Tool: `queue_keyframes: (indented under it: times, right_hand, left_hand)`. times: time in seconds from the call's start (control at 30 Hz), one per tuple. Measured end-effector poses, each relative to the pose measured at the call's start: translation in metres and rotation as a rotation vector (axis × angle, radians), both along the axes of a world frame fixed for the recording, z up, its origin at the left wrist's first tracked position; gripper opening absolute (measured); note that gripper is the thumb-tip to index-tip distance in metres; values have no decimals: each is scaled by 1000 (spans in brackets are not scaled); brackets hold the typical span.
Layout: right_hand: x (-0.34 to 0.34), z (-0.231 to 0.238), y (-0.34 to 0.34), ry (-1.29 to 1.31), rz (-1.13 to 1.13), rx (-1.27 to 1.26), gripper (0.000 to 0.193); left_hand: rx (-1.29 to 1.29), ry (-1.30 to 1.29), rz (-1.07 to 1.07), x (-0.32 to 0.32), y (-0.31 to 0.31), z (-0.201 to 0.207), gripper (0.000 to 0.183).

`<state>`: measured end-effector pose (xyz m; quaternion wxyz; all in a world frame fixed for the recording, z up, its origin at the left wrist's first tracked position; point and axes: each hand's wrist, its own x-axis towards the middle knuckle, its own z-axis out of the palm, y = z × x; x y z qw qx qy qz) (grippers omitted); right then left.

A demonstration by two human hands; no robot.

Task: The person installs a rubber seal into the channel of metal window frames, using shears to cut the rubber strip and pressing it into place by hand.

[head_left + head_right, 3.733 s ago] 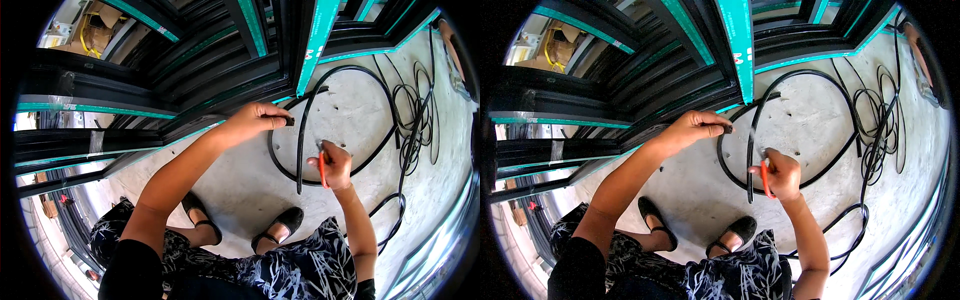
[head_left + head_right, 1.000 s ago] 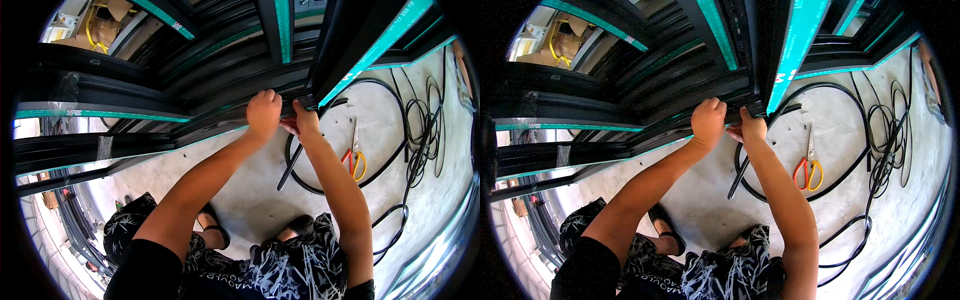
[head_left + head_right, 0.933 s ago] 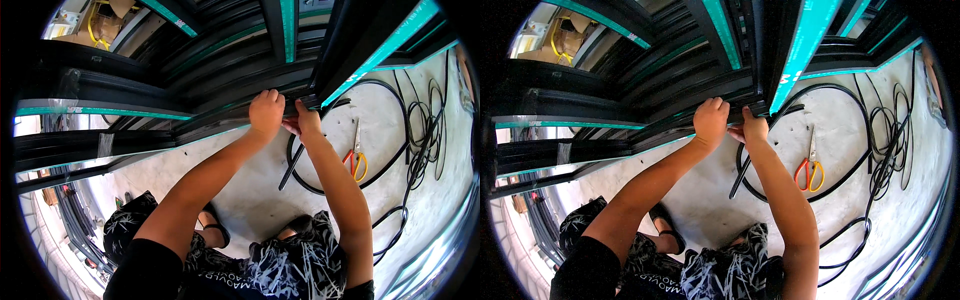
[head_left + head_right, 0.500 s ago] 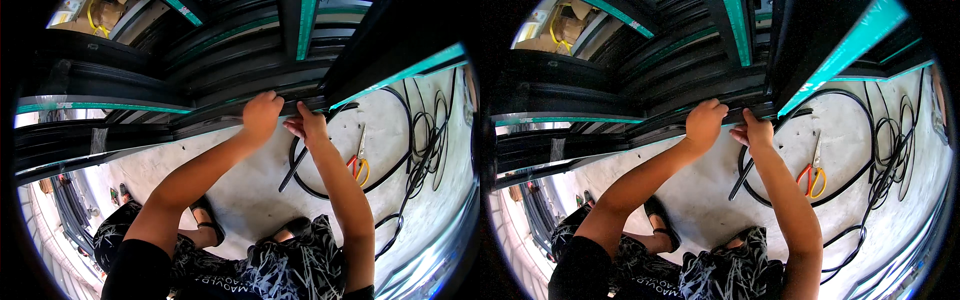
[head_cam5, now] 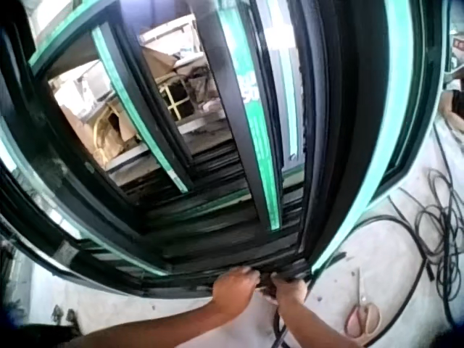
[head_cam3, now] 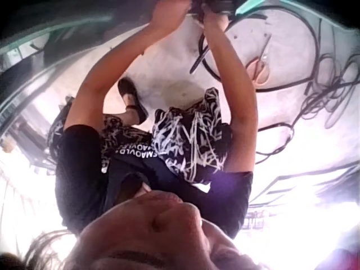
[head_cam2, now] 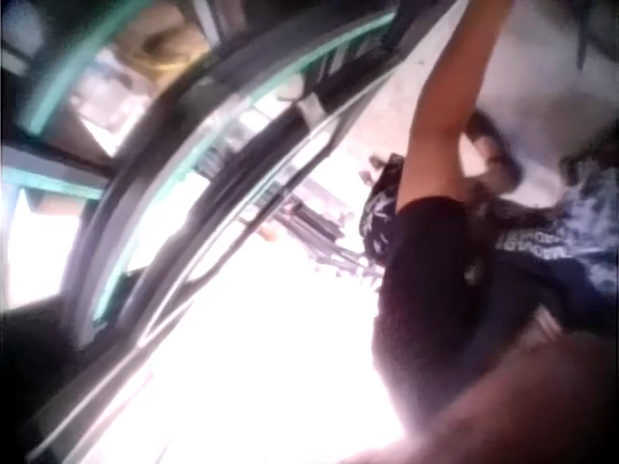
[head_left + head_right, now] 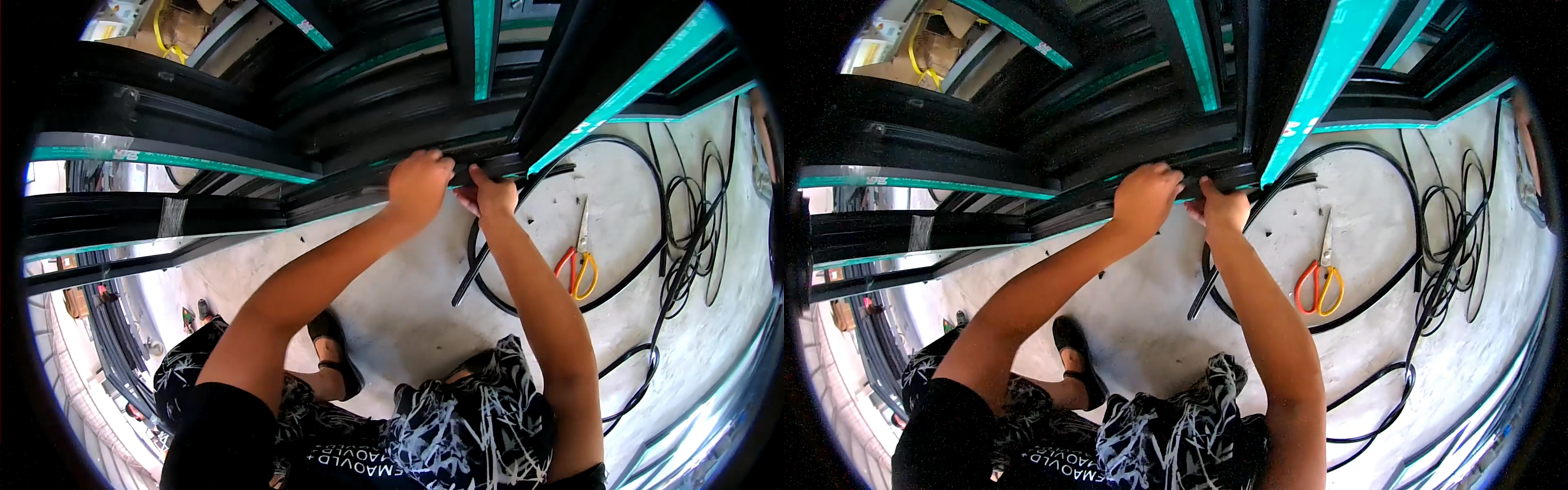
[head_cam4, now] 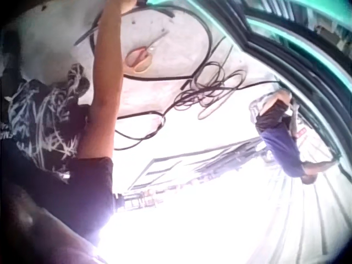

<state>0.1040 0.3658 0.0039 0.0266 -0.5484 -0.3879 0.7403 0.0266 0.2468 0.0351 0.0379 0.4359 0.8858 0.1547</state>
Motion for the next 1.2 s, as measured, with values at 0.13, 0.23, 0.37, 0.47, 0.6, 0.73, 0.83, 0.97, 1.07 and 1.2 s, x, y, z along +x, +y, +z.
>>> queue_keyframes:
  times: [0.13, 0.23, 0.37, 0.47, 0.6, 0.73, 0.83, 0.97, 1.07, 1.2]
  right_hand:
    - [6, 3, 5, -34, -16, -75, 21]
    - [5, 8, 0, -30, 44, -133, 28]
    - [2, 12, -7, -52, 91, -194, 33]
    - [4, 8, -5, -60, 99, -174, 33]
    - [2, 6, -7, -20, 123, -123, 31]
    - [1, 11, -1, -35, 176, -116, 24]
    - [20, 5, 11, -51, 437, 233, 20]
    - [23, 48, -2, 61, 907, 1366, 35]
    - [17, 45, 21, 180, 1196, 1747, 52]
    - [8, 14, 27, 154, 1205, 2092, 41]
  left_hand:
    - [10, 16, -73, 0, -26, 20, 8]
    - [-41, 40, -9, -5, -26, 20, 6]
    - [16, 89, 33, -11, -25, 2, 4]
    - [7, 64, 32, -14, -21, 4, 4]
    - [-46, 45, 56, -19, -19, -3, 6]
    - [-21, -18, 19, -23, -21, 0, 8]
    - [14, -15, -9, -20, -17, -1, 7]
    - [33, 62, 51, -15, -37, -5, 5]
    - [143, 54, 24, -18, -33, -3, 6]
    - [165, 43, 30, -11, -33, -5, 8]
